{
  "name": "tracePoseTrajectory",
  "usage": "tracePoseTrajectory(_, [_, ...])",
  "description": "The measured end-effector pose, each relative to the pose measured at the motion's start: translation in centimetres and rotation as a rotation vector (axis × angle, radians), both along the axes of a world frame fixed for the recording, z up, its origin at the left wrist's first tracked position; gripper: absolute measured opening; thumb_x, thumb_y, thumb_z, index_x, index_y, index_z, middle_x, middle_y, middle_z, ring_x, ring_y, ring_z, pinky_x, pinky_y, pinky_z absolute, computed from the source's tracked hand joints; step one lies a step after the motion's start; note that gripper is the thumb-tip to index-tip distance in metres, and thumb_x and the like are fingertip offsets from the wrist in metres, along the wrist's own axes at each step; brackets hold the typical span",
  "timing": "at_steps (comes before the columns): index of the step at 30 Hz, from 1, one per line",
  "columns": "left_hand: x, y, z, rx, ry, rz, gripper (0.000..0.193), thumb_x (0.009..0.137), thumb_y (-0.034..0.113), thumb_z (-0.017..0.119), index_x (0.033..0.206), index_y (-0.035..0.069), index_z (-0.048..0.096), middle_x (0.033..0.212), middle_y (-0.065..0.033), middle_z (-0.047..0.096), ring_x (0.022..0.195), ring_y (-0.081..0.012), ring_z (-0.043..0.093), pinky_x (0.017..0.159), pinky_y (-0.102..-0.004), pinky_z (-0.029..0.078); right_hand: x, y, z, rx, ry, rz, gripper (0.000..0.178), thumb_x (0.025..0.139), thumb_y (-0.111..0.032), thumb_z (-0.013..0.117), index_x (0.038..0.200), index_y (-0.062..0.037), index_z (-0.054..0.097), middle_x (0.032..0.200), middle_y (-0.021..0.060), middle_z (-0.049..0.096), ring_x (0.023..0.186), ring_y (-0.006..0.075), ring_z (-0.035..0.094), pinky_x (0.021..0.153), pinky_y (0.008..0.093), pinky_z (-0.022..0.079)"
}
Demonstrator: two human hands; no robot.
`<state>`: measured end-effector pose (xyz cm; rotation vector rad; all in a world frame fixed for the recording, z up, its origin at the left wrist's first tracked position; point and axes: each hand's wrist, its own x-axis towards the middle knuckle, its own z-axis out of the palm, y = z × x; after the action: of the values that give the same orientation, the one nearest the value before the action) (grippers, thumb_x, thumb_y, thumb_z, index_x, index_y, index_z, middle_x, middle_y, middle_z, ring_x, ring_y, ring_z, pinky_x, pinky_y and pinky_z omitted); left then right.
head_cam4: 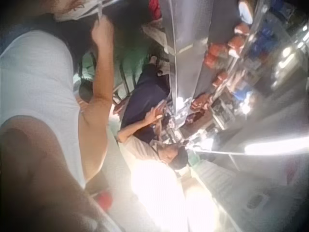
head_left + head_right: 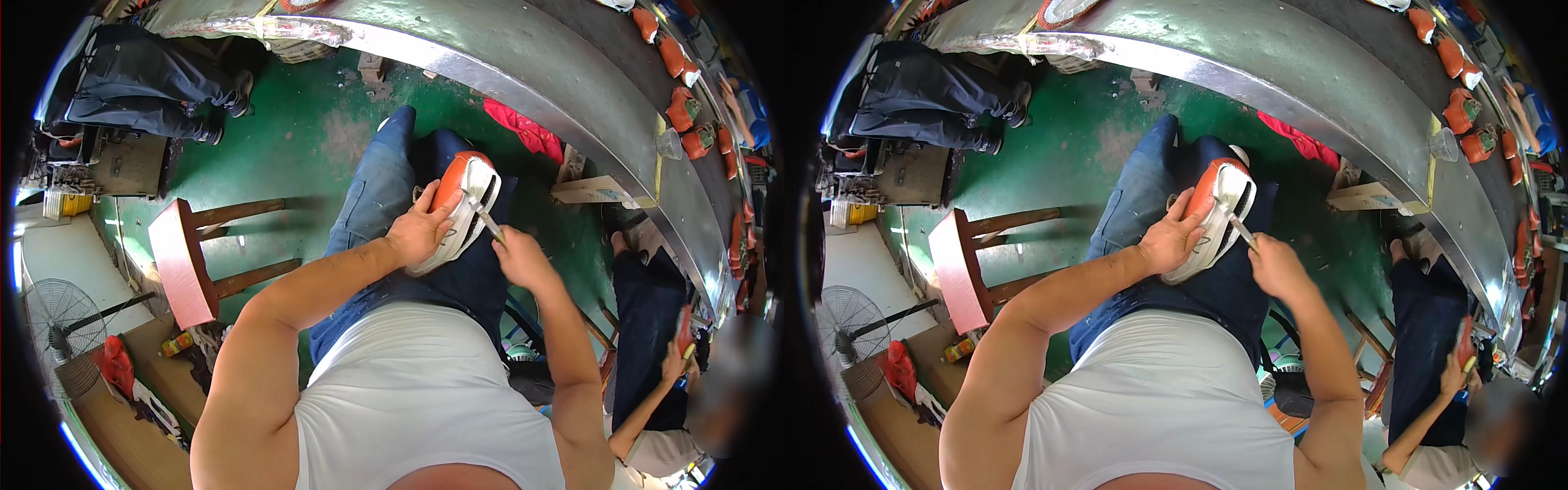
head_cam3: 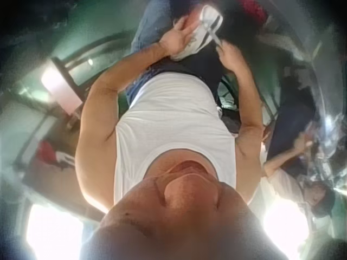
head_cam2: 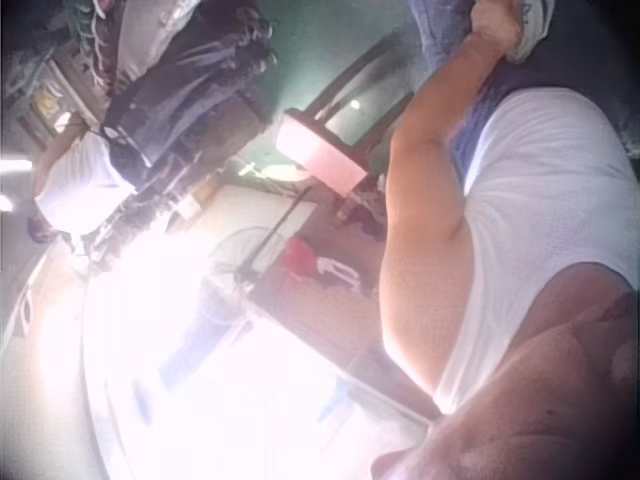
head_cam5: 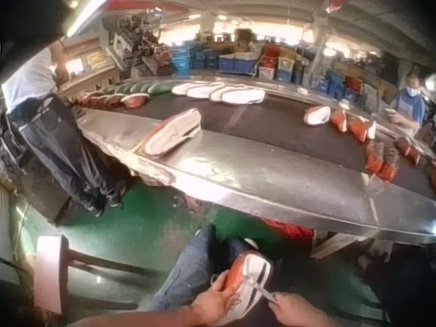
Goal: The worker is lasting shoes by using pincers to pull the upper over the last and hammering it into position.
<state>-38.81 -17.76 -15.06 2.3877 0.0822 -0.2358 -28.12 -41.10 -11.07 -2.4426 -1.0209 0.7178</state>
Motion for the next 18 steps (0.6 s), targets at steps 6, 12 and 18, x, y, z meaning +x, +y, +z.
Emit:
tracePoseTrajectory(6, [2.0,0.5,3.5,0.027,0.213,-0.082,0.060,0.102,0.032,0.045,0.158,0.029,0.023,0.157,-0.0358,0.010,0.129,-0.0500,0.048,0.111,-0.0451,0.042,1.4,3.0,1.9,0.291,0.053,-0.116,0.027,0.098,-0.026,0.057,0.099,0.0017,0.054,0.084,0.0256,0.063,0.079,0.0460,0.063,0.070,0.0500,0.050])
tracePoseTrajectory(12, [-2.5,0.1,-2.1,-0.147,-0.158,0.169,0.070,0.099,0.024,0.053,0.159,0.013,0.019,0.157,-0.0307,0.026,0.136,-0.0383,0.047,0.113,-0.0356,0.038,1.8,1.9,0.0,0.044,0.033,-0.017,0.031,0.102,-0.029,0.050,0.096,0.0011,0.054,0.089,0.0251,0.065,0.082,0.0457,0.064,0.073,0.0516,0.050])
tracePoseTrajectory(18, [-3.4,0.6,4.1,-0.660,0.401,0.202,0.099,0.085,0.013,0.071,0.160,0.005,0.006,0.147,-0.0238,0.046,0.135,-0.0280,0.048,0.112,-0.0330,0.036,-3.3,0.2,-0.8,0.392,0.080,-0.139,0.033,0.104,-0.030,0.049,0.098,0.0018,0.057,0.076,0.0145,0.066,0.072,0.0295,0.067,0.068,0.0394,0.052])
